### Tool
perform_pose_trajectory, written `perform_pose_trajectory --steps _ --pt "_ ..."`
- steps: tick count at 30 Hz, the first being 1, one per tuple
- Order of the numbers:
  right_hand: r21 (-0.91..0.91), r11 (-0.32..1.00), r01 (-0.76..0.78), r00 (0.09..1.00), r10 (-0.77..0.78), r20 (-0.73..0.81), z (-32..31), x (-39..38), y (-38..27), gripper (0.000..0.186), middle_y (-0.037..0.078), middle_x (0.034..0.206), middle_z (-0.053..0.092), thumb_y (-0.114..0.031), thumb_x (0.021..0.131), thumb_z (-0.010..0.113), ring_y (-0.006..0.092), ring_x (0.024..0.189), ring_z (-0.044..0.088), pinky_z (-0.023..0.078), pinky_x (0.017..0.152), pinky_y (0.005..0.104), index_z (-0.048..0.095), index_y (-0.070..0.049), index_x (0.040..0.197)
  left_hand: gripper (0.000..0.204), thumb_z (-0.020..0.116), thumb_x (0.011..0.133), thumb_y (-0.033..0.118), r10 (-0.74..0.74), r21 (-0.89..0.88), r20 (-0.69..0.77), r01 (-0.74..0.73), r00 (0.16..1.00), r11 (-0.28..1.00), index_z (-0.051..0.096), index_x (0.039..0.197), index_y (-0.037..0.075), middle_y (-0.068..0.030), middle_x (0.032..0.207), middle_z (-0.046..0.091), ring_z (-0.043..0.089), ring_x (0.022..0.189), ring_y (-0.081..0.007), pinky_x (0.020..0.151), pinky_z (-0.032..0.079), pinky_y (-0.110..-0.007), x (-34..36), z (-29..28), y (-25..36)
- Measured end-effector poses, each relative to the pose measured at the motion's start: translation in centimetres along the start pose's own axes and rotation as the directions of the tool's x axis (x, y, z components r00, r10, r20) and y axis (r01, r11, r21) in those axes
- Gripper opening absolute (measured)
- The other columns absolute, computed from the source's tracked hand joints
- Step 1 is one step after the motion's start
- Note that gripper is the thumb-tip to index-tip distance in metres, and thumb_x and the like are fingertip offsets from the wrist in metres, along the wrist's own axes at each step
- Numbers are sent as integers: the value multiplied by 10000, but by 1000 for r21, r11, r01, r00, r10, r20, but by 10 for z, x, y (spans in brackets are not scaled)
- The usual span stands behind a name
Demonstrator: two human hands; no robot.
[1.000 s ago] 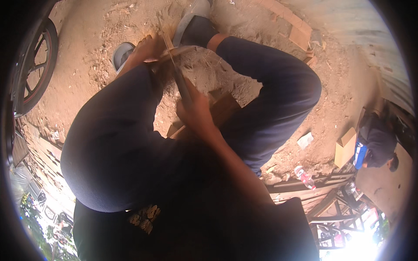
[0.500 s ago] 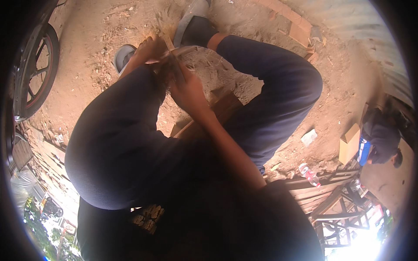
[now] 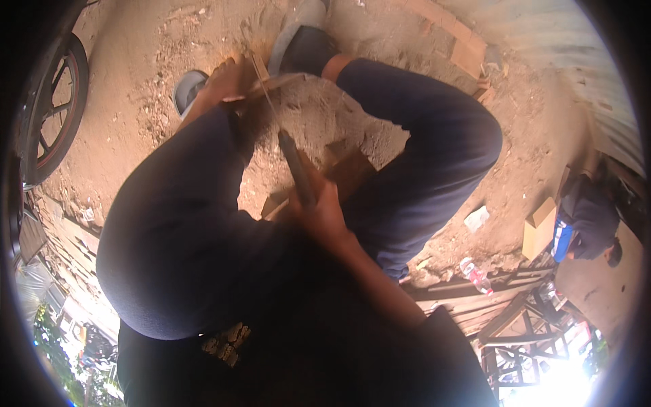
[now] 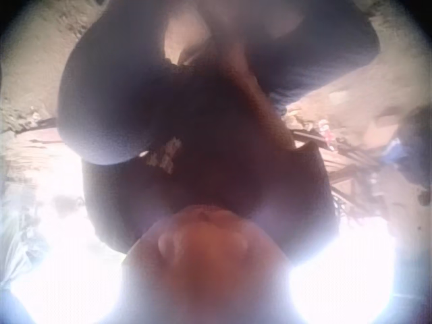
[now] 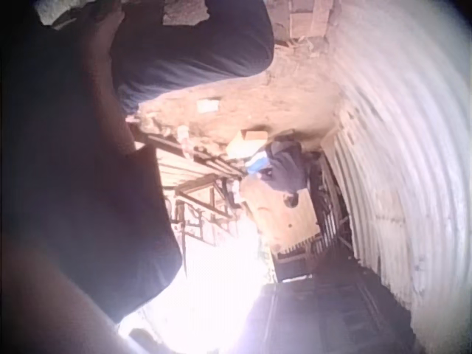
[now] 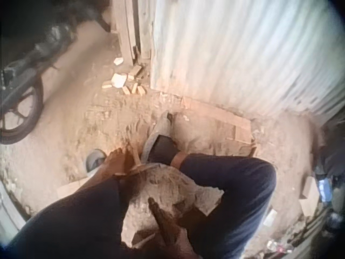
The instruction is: The person sits on the ground and uses a hand saw to cut a small piece of wood held between their feet. They maintain a steady sawing motion throughout the clip, producing sawdust as they work.
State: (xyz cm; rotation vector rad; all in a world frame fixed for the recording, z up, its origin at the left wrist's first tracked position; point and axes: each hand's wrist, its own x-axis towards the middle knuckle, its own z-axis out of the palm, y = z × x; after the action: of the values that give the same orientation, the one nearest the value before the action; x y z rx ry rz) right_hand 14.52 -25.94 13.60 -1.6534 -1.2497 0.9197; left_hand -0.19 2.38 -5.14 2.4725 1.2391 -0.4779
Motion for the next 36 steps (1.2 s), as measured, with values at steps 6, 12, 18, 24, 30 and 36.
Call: perform_pose_trajectory --steps 6,12,18,24,30,36 --pt "133 961 -244 964 226 138 21 86 6 542 86 763 638 8 816 507 125 657 574 503 648 320 503 30 1357 727 779 684 200 17 41 36 -18 999 999 407 1277 4 -267 1185 569 582 1138 -440 939 508 -482 4 2 6" --pt "101 957 -270 958 257 127 -17 12 -12 567 221 974 695 30 803 496 218 882 687 520 802 351 485 37 1369 639 754 721 200 -22 39 4 22 1000 999 414 1217 -18 -289 1175 559 591 1123 -437 943 507 -484 3 -9 3" --pt "-91 897 -432 863 441 245 -3 59 -25 531 207 1128 672 9 822 510 187 975 664 499 867 309 493 60 1351 665 776 710 216 -89 1 16 89 996 996 401 1208 -13 -269 1157 558 587 1131 -421 921 522 -466 -11 -21 28" --pt "103 973 -206 975 195 106 -22 9 -27 517 244 814 654 -21 802 530 343 707 659 514 658 403 516 9 1318 765 811 693 269 -70 15 21 69 997 997 370 1241 -30 -280 1163 555 599 1113 -423 925 522 -452 -17 -30 24" --pt "7 1000 23 998 -23 63 -30 -10 -27 560 242 799 659 2 794 542 381 691 653 515 638 417 497 -11 1352 760 807 682 220 -135 -5 76 136 988 991 371 1270 17 -266 1222 542 581 1158 -409 964 504 -451 -26 -47 27" --pt "87 926 -368 915 343 214 -38 13 -40 548 114 915 667 23 830 546 135 750 607 505 730 294 482 52 1374 763 813 657 218 -52 115 88 42 995 992 384 1255 19 -267 1217 540 575 1159 -420 978 493 -457 -1 -7 11"
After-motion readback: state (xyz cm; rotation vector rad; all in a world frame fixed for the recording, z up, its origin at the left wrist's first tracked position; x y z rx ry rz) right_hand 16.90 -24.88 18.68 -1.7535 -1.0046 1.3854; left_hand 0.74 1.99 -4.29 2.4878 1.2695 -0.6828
